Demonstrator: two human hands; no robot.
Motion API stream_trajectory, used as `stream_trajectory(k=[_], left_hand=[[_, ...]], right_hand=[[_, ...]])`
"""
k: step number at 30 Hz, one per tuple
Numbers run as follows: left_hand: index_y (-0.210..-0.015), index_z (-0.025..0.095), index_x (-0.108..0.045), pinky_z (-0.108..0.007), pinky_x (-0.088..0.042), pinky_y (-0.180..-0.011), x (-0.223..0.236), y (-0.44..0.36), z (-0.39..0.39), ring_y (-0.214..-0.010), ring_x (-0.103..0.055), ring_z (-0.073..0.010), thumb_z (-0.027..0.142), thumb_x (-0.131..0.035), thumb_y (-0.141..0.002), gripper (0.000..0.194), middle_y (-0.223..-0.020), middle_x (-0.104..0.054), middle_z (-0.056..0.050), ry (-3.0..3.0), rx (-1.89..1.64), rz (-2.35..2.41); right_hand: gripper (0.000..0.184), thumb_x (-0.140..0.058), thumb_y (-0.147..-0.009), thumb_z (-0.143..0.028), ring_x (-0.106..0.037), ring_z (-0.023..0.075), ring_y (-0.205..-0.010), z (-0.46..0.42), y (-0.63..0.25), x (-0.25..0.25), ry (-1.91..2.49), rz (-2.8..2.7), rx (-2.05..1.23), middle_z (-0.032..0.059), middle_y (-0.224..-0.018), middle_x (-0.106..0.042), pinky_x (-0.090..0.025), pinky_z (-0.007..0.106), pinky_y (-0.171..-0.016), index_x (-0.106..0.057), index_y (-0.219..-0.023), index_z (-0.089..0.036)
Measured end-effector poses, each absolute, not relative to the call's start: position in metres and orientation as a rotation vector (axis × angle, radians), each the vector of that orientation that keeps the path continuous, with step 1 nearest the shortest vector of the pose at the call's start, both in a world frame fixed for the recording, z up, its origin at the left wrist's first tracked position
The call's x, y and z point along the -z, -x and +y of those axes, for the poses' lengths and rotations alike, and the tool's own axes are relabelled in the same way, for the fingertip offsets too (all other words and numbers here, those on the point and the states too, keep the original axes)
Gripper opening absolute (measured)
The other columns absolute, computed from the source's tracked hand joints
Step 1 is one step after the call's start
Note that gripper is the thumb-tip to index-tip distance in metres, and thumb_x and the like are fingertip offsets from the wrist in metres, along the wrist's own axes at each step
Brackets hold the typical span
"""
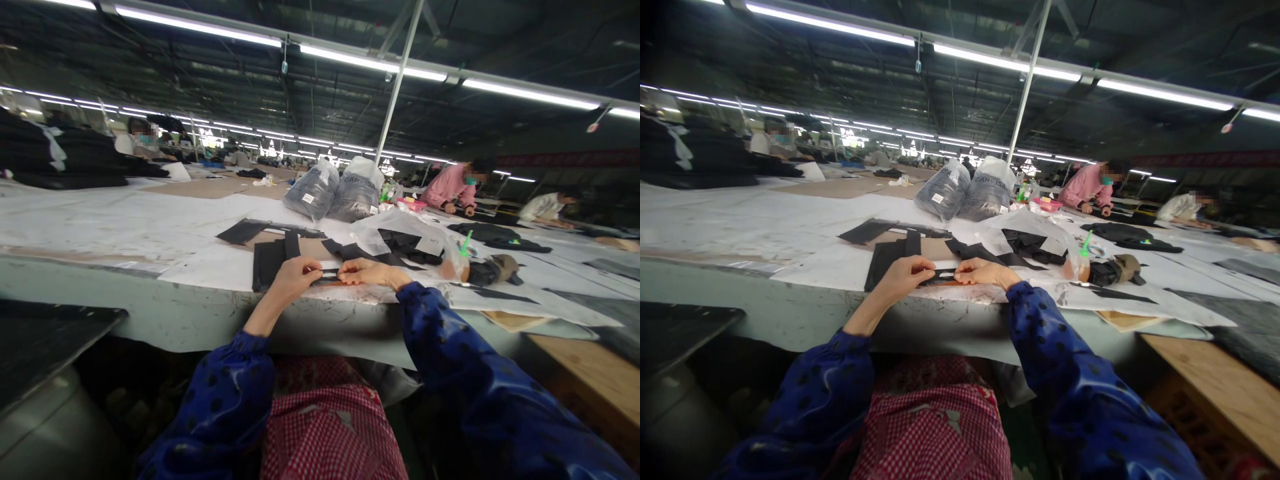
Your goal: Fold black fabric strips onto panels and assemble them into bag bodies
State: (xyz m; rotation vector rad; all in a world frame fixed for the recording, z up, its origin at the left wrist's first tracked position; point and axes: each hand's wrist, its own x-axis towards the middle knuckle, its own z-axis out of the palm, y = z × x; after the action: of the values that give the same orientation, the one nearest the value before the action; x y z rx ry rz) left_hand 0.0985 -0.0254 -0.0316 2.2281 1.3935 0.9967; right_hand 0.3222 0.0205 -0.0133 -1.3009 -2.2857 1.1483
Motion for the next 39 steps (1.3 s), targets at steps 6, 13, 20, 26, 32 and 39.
stream_trajectory(k=[6, 13, 20, 26, 32, 39], left_hand=[[-0.077, 0.021, -0.073, -0.031, -0.041, -0.078, 0.051, -0.084, -0.039, -0.088, -0.056, -0.0197, 0.031, -0.073, -0.077, 0.009, -0.084, -0.068, -0.002, -2.399, -1.061, 1.491], [-0.082, 0.026, -0.077, -0.034, -0.037, -0.081, 0.051, -0.098, -0.032, -0.091, -0.057, -0.0218, 0.029, -0.063, -0.084, 0.015, -0.085, -0.067, -0.003, -2.468, -0.961, 1.549], [-0.082, 0.025, -0.079, -0.037, -0.041, -0.081, 0.048, -0.106, -0.035, -0.093, -0.060, -0.0253, 0.039, -0.063, -0.081, 0.021, -0.093, -0.070, -0.005, -2.341, -0.857, 1.700], [-0.081, 0.023, -0.079, -0.040, -0.043, -0.085, 0.042, -0.115, -0.030, -0.095, -0.064, -0.0286, 0.035, -0.058, -0.080, 0.024, -0.100, -0.074, -0.008, -2.183, -0.758, 1.845], [-0.082, 0.022, -0.079, -0.040, -0.043, -0.088, 0.037, -0.118, -0.025, -0.098, -0.065, -0.0305, 0.032, -0.059, -0.075, 0.024, -0.096, -0.075, -0.010, -2.133, -0.652, 1.877], [-0.079, 0.022, -0.078, -0.041, -0.044, -0.087, 0.035, -0.119, -0.020, -0.098, -0.066, -0.0320, 0.032, -0.061, -0.071, 0.021, -0.094, -0.075, -0.011, -2.121, -0.585, 1.883]], right_hand=[[0.029, -0.076, -0.069, -0.034, -0.053, 0.0111, -0.069, 0.021, -0.325, 0.015, 1.325, -2.257, -1.130, -0.0012, -0.077, -0.061, -0.041, 0.023, -0.065, -0.065, -0.087, -0.014], [0.029, -0.077, -0.069, -0.035, -0.054, 0.0120, -0.070, 0.030, -0.324, 0.024, 1.401, -2.233, -1.051, -0.0008, -0.077, -0.062, -0.042, 0.022, -0.063, -0.066, -0.087, -0.016], [0.026, -0.076, -0.069, -0.033, -0.052, 0.0118, -0.067, 0.026, -0.320, 0.016, 1.453, -2.304, -0.970, -0.0012, -0.074, -0.061, -0.041, 0.023, -0.062, -0.066, -0.084, -0.015], [0.023, -0.074, -0.070, -0.031, -0.051, 0.0119, -0.066, 0.022, -0.315, 0.012, 1.505, -2.295, -0.941, -0.0011, -0.072, -0.060, -0.041, 0.022, -0.061, -0.065, -0.082, -0.014], [0.020, -0.073, -0.071, -0.032, -0.052, 0.0128, -0.064, 0.017, -0.310, 0.008, 1.609, -2.333, -0.821, -0.0011, -0.070, -0.060, -0.039, 0.023, -0.058, -0.066, -0.082, -0.016], [0.041, -0.072, -0.072, -0.058, -0.057, 0.0193, -0.069, 0.015, -0.290, -0.005, 1.831, -2.522, -0.565, 0.0044, -0.074, -0.065, -0.037, 0.027, -0.058, -0.069, -0.079, -0.018]])
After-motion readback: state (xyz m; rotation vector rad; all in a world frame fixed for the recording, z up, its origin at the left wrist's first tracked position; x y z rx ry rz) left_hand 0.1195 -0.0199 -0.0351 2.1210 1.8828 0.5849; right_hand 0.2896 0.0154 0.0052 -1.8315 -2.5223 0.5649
